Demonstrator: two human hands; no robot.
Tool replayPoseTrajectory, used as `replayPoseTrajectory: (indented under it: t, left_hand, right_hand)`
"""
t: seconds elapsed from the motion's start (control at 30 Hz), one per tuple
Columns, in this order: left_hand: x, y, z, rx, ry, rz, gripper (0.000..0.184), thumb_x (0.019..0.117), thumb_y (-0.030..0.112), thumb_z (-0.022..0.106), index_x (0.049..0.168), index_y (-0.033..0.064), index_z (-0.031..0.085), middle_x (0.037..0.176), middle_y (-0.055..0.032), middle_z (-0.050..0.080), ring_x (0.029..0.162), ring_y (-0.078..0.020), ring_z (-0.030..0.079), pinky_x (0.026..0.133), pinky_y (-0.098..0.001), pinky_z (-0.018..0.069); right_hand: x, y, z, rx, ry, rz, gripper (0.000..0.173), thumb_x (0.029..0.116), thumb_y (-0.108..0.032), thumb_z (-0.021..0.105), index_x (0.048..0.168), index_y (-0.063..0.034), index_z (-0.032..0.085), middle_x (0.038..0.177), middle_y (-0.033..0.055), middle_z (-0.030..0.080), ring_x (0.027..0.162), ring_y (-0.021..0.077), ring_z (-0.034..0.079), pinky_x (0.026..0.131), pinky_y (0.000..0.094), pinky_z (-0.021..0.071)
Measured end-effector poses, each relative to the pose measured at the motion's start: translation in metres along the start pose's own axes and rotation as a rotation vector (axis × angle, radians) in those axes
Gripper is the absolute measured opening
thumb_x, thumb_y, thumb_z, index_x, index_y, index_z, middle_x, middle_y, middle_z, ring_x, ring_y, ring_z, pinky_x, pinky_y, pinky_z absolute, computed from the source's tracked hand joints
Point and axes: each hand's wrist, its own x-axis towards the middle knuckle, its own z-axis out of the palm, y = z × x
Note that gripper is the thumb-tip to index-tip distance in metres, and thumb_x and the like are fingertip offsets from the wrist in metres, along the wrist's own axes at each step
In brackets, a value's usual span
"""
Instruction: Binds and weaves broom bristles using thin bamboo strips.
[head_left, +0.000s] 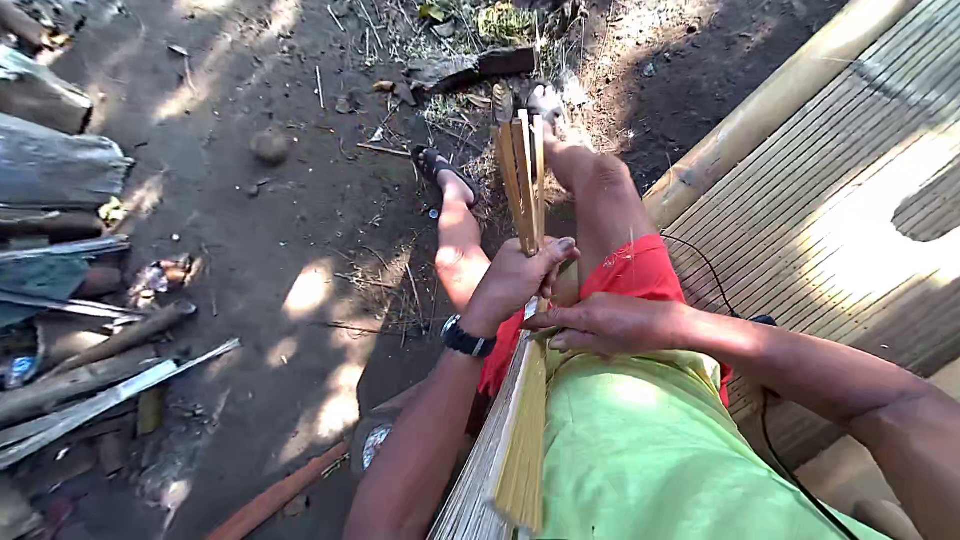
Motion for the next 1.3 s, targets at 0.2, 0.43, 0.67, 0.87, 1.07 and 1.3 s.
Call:
replayPoseTrajectory:
  t: [0.2, 0.43, 0.67, 0.87, 1.07, 1.3]
  left_hand:
    - [0.073, -0.033, -0.009, -0.140, -0.137, -0.084, 0.029, 0.1040, 0.030, 0.060, 0.108, 0.0044, 0.074, 0.062, -0.0006, 0.057, 0.051, -0.0095, 0.053, 0.050, -0.0253, 0.0504]
    - [0.043, 0.104, 0.005, 0.060, 0.011, -0.458, 0.016, 0.1049, 0.004, 0.051, 0.107, -0.0037, 0.065, 0.074, -0.0022, 0.058, 0.065, -0.0073, 0.060, 0.071, -0.0201, 0.0519]
    - [0.118, -0.085, -0.024, -0.444, -0.171, 0.090, 0.017, 0.0968, 0.004, 0.064, 0.107, -0.0079, 0.069, 0.080, -0.0067, 0.070, 0.063, -0.0096, 0.064, 0.060, -0.0253, 0.0578]
    - [0.109, -0.109, -0.034, -0.314, -0.317, -0.089, 0.018, 0.0977, 0.013, 0.068, 0.111, 0.0017, 0.073, 0.095, -0.0059, 0.074, 0.086, -0.0108, 0.068, 0.080, -0.0280, 0.0571]
    - [0.091, -0.113, -0.041, -0.108, -0.214, -0.040, 0.022, 0.1020, 0.025, 0.063, 0.107, 0.0074, 0.076, 0.093, -0.0026, 0.075, 0.086, -0.0093, 0.069, 0.079, -0.0294, 0.0571]
    - [0.108, -0.134, -0.044, -0.147, -0.164, 0.120, 0.047, 0.1097, 0.038, 0.042, 0.111, 0.0028, 0.073, 0.090, -0.0054, 0.075, 0.082, -0.0140, 0.072, 0.078, -0.0327, 0.0608]
  right_hand:
    - [-0.007, 0.023, -0.021, 0.186, 0.190, 0.172, 0.038, 0.1096, -0.019, 0.049, 0.148, -0.0187, 0.054, 0.088, -0.0015, 0.074, 0.050, 0.0084, 0.062, 0.045, 0.0284, 0.0573]
    - [0.003, 0.038, -0.017, 0.135, 0.240, 0.340, 0.040, 0.1098, -0.019, 0.048, 0.149, -0.0200, 0.052, 0.082, -0.0020, 0.071, 0.050, 0.0075, 0.062, 0.045, 0.0266, 0.0571]
    - [0.013, 0.042, -0.024, 0.120, 0.234, 0.482, 0.040, 0.1097, -0.018, 0.047, 0.149, -0.0234, 0.051, 0.085, -0.0030, 0.073, 0.050, 0.0086, 0.062, 0.044, 0.0300, 0.0573]
    - [0.022, 0.047, -0.021, -0.083, 0.178, 0.510, 0.039, 0.1079, -0.019, 0.051, 0.147, -0.0198, 0.053, 0.083, -0.0026, 0.071, 0.059, 0.0102, 0.064, 0.054, 0.0336, 0.0580]
    - [0.027, 0.050, -0.021, -0.171, 0.077, 0.537, 0.042, 0.1091, -0.024, 0.049, 0.150, -0.0197, 0.049, 0.083, 0.0019, 0.070, 0.063, 0.0165, 0.066, 0.059, 0.0395, 0.0587]
    - [0.019, 0.033, -0.014, -0.222, 0.212, 0.482, 0.041, 0.1062, -0.018, 0.054, 0.148, -0.0191, 0.053, 0.075, 0.0004, 0.067, 0.058, 0.0149, 0.063, 0.056, 0.0399, 0.0585]
